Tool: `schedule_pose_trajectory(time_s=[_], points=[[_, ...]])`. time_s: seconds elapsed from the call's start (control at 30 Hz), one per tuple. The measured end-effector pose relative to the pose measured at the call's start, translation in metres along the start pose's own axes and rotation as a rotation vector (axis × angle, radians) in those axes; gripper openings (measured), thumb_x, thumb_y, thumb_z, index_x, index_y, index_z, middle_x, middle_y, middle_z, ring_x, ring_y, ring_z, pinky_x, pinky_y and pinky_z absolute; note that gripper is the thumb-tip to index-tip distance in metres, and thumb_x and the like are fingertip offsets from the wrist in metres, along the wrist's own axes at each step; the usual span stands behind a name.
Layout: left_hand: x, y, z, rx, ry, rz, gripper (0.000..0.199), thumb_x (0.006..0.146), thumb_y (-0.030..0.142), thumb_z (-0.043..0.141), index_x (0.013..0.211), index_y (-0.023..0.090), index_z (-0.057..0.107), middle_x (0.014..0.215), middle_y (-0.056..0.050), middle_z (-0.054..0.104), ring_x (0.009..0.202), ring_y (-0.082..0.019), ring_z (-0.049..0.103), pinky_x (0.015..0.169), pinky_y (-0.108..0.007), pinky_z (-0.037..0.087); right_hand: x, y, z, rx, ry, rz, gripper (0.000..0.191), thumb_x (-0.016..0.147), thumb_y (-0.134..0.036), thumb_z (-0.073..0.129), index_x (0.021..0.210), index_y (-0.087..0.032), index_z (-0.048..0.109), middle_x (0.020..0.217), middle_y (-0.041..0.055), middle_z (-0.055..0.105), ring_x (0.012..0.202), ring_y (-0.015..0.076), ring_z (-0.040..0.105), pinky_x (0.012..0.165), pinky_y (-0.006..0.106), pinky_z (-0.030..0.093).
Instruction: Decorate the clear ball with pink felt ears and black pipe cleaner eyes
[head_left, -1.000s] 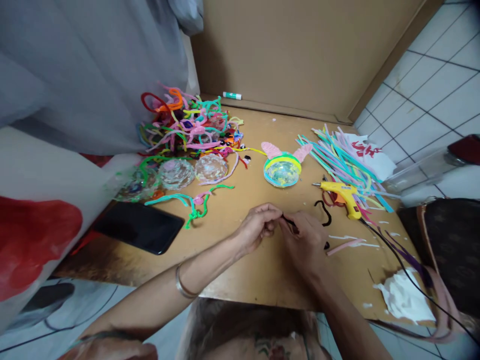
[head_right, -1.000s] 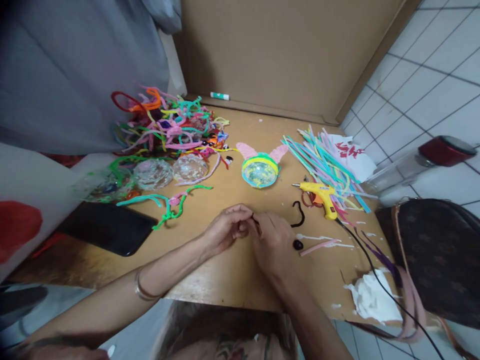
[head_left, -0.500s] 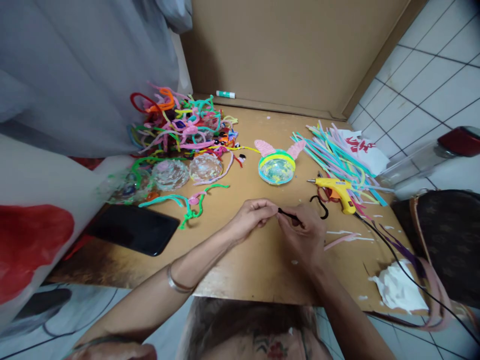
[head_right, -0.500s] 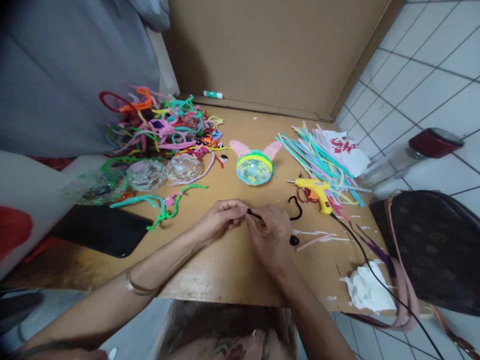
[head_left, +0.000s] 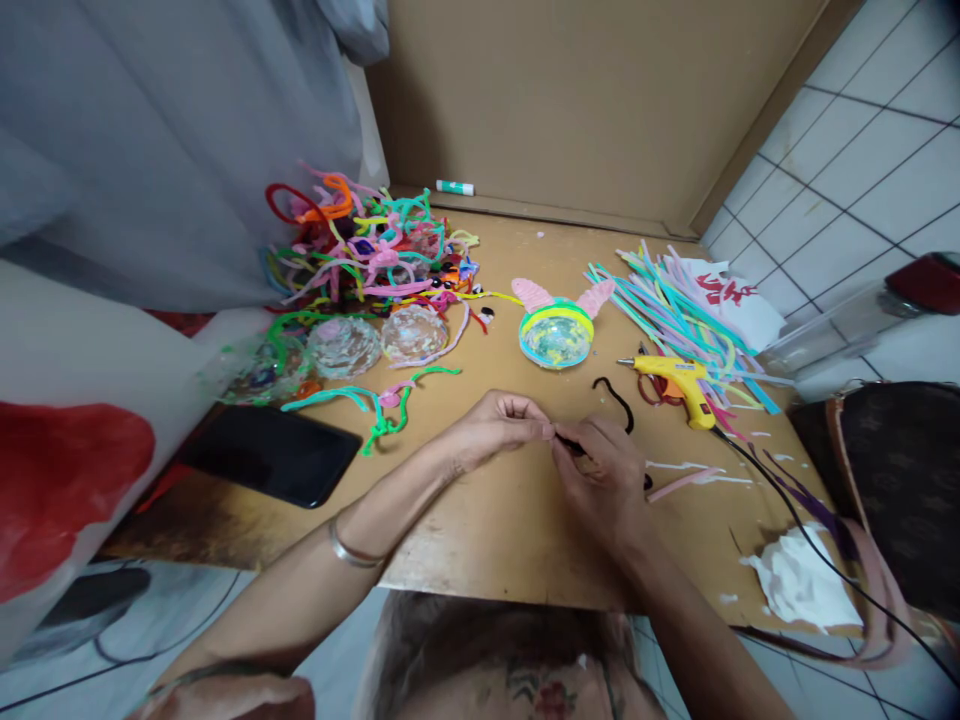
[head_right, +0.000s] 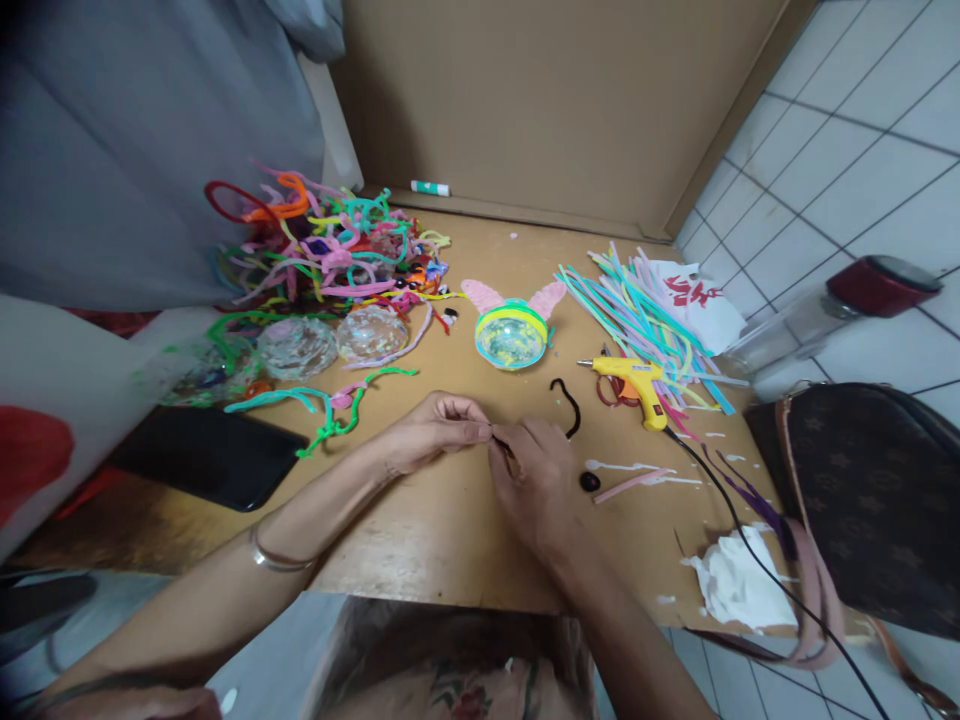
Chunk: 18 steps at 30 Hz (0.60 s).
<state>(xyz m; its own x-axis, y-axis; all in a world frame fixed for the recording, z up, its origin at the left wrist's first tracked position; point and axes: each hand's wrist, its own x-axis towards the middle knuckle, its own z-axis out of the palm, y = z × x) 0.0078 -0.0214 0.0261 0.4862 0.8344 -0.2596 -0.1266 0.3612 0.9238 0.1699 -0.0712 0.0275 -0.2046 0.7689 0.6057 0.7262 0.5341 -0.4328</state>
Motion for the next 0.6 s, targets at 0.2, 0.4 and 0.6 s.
schedule_pose_trajectory(time_s=[0.2, 0.4, 0.6], points=[[-0.001, -0.005, 0.017, -0.232, 0.153, 0.086, 0.027, 0.055, 0.034, 0.08, 0.06, 0.012, 0.065, 0.045, 0.005, 0.048, 0.042, -0.002, 0.027, 0.045, -0.022, 0.013, -0.002, -0.002, 0.006, -0.073, 0.083, -0.011, 0.01, 0.089, -0.015, 0.054, 0.089, -0.017, 0.064, 0.068, 0.001, 0.06, 0.062, 0.0129, 0.054, 0.059, 0.025, 0.042], [-0.001, -0.014, 0.034, -0.488, 0.24, 0.088, 0.026, 0.054, 0.029, 0.081, 0.059, 0.011, 0.063, 0.042, 0.009, 0.038, 0.041, -0.001, 0.025, 0.045, -0.02, 0.015, -0.003, -0.001, 0.013, -0.198, 0.146, -0.077, 0.01, 0.09, -0.015, 0.055, 0.083, -0.016, 0.063, 0.063, 0.0008, 0.057, 0.057, 0.0122, 0.051, 0.054, 0.024, 0.038], [0.0, -0.018, 0.033, -0.558, 0.251, 0.041, 0.026, 0.05, 0.025, 0.081, 0.06, 0.01, 0.062, 0.048, 0.006, 0.045, 0.044, -0.001, 0.029, 0.046, -0.019, 0.017, -0.001, 0.003, 0.014, -0.206, 0.132, -0.105, 0.013, 0.09, -0.018, 0.056, 0.079, -0.018, 0.063, 0.062, 0.0002, 0.056, 0.058, 0.012, 0.05, 0.055, 0.024, 0.037]])
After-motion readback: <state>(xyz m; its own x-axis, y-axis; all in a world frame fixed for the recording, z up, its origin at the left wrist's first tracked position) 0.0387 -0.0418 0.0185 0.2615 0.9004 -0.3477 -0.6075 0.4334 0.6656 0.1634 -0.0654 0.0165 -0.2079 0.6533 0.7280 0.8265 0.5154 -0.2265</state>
